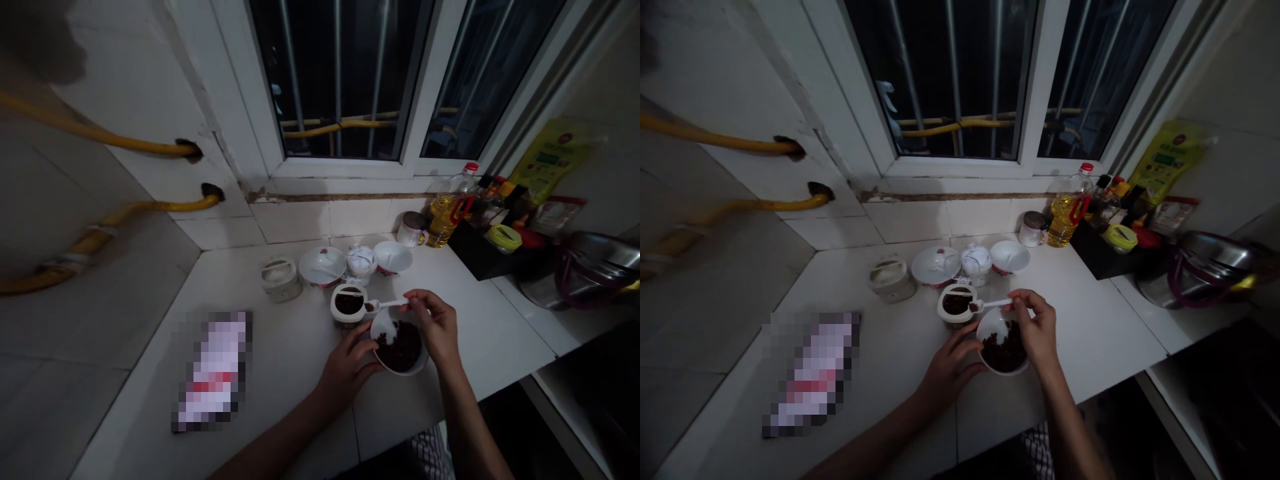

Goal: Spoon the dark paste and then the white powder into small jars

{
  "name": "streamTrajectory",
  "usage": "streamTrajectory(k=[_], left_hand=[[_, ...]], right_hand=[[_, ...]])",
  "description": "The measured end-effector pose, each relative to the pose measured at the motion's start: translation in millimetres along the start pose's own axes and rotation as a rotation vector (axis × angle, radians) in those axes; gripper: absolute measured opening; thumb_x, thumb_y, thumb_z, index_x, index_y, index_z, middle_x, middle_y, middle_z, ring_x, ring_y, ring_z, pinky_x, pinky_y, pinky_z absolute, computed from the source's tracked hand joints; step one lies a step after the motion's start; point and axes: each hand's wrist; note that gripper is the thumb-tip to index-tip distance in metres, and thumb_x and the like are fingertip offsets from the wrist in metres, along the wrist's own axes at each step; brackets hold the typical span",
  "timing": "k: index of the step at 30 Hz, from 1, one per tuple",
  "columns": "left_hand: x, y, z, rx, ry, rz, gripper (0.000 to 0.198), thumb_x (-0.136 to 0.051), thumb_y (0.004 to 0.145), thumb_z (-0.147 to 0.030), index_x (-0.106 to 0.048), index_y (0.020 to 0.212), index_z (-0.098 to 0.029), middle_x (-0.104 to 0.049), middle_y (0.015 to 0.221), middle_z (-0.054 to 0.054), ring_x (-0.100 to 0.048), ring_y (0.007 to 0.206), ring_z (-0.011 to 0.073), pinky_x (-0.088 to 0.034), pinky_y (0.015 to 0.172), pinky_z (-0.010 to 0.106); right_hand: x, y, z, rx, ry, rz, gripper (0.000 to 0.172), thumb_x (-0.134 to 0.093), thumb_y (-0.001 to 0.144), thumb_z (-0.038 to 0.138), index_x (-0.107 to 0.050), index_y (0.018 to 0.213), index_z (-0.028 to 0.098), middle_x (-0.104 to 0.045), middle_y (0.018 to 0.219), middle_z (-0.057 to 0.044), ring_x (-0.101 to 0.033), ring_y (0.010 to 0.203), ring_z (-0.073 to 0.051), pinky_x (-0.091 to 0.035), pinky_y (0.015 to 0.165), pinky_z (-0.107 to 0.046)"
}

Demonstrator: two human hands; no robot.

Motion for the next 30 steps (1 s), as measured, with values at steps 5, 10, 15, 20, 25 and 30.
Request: streamTrajectory(k=[5,10,15,20,25,30], left_hand=[[-2.5,-2,3,-0.022,0.022,-0.013,0.021,-0.06,0.089,-0.033,-0.056,0.106,-0.021,-0.053,0.13,0.014,-0.057,0.117,0.0248,-0.054,0.09,0.039],[-6.4,-4,5,-0.025,0.039,-0.058,0.022,-0.061,0.088,-0.036,-0.057,0.103,-0.02,-0.055,0.126,0.014,-0.058,0.115,0.0253,-0.054,0.09,0.04],[-2.8,-1,1,-0.034,0.017,-0.028,0.021,-0.059,0.09,-0.034,-0.055,0.106,-0.02,-0.053,0.129,0.014,-0.057,0.117,0.0236,-0.053,0.09,0.037],[-0.9,0,-1,-0.053,0.034,-0.028,0.021,-0.057,0.091,-0.034,-0.054,0.106,-0.02,-0.052,0.13,0.014,-0.058,0.116,0.0236,-0.055,0.088,0.037],[-0.4,0,-2,-0.077,0.048,-0.033,0.02,-0.055,0.092,-0.035,-0.054,0.105,-0.02,-0.053,0.129,0.015,-0.058,0.115,0.0237,-0.055,0.088,0.037],[-2.3,-2,-1,-0.111,0.064,-0.046,0.022,-0.056,0.092,-0.035,-0.054,0.107,-0.02,-0.053,0.129,0.015,-0.058,0.115,0.0239,-0.055,0.088,0.036]], right_hand=[[-21,2,7,0.614,-0.379,0.053,0.021,-0.047,0.088,0.016,-0.065,0.095,0.022,-0.07,0.077,-0.003,-0.06,0.083,-0.02,-0.041,0.093,-0.043],[-20,1,2,0.929,-0.603,0.231,0.034,-0.043,0.083,0.004,-0.063,0.105,0.021,-0.071,0.085,-0.004,-0.06,0.082,-0.02,-0.038,0.096,-0.047],[11,-4,-1,0.838,-0.484,0.054,0.028,-0.048,0.083,0.005,-0.061,0.101,0.022,-0.068,0.078,-0.002,-0.061,0.073,-0.018,-0.043,0.091,-0.046],[41,-10,-15,0.736,-0.574,0.092,0.022,-0.049,0.086,0.009,-0.061,0.098,0.023,-0.068,0.075,-0.001,-0.061,0.066,-0.017,-0.043,0.089,-0.046],[46,-16,-26,0.675,-0.709,0.167,0.018,-0.049,0.086,0.011,-0.061,0.095,0.021,-0.07,0.077,-0.004,-0.059,0.066,-0.018,-0.042,0.084,-0.044],[32,-25,-21,0.534,-0.599,0.293,0.017,-0.045,0.09,0.014,-0.061,0.092,0.02,-0.069,0.076,-0.004,-0.059,0.071,-0.019,-0.041,0.082,-0.042]])
Point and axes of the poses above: each hand's wrist, its own y-axis towards the middle knuckle, its own x-axis out of the back of the hand, z = x × y
